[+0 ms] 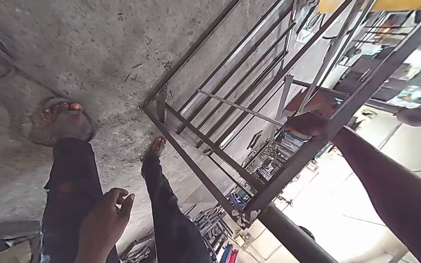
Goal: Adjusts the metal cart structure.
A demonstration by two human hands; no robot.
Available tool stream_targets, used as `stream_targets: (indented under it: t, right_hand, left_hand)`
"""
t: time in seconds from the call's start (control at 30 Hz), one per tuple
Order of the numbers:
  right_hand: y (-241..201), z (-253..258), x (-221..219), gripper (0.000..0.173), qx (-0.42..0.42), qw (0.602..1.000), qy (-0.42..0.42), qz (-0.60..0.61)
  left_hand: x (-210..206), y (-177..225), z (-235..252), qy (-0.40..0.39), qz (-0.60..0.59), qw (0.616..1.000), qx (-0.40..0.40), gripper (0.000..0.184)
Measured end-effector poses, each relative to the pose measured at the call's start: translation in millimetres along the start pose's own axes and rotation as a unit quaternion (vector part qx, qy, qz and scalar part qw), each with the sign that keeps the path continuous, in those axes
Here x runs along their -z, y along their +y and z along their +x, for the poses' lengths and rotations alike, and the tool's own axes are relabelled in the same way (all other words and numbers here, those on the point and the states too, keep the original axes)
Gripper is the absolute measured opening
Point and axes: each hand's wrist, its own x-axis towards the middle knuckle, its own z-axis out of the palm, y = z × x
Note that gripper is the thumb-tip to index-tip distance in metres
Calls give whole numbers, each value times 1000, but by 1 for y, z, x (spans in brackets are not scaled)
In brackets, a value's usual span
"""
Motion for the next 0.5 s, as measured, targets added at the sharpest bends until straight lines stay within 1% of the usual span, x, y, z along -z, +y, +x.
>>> stream_targets:
  t: [0.07,0.13,0.27,0.33,0.37,0.43,0.5]
  right_hand:
    - [5,6,-1,26,-8,1000,1,-3]
    - [-1,3,-1,23,-16,1000,-5,-3]
    - [-15,-9,-1,25,20,998,-18,-55]
    - [-10,-13,0,25,43,999,-24,-22]
    - [-1,-16,0,25,76,997,-27,10]
    - [12,-28,4,23,116,991,-29,53]
    - [32,-40,11,16,121,991,-19,59]
  left_hand:
    - [0,0,0,-9,7,1000,6,33]
    - [0,0,2,-18,19,1000,13,34]
    - [-4,0,4,-25,42,999,21,32]
    - [-4,0,5,-37,55,997,29,33]
    - [-4,0,6,-40,59,997,32,34]
    - [-4,1,8,-44,63,996,37,34]
    - [-3,1,8,-44,68,996,44,35]
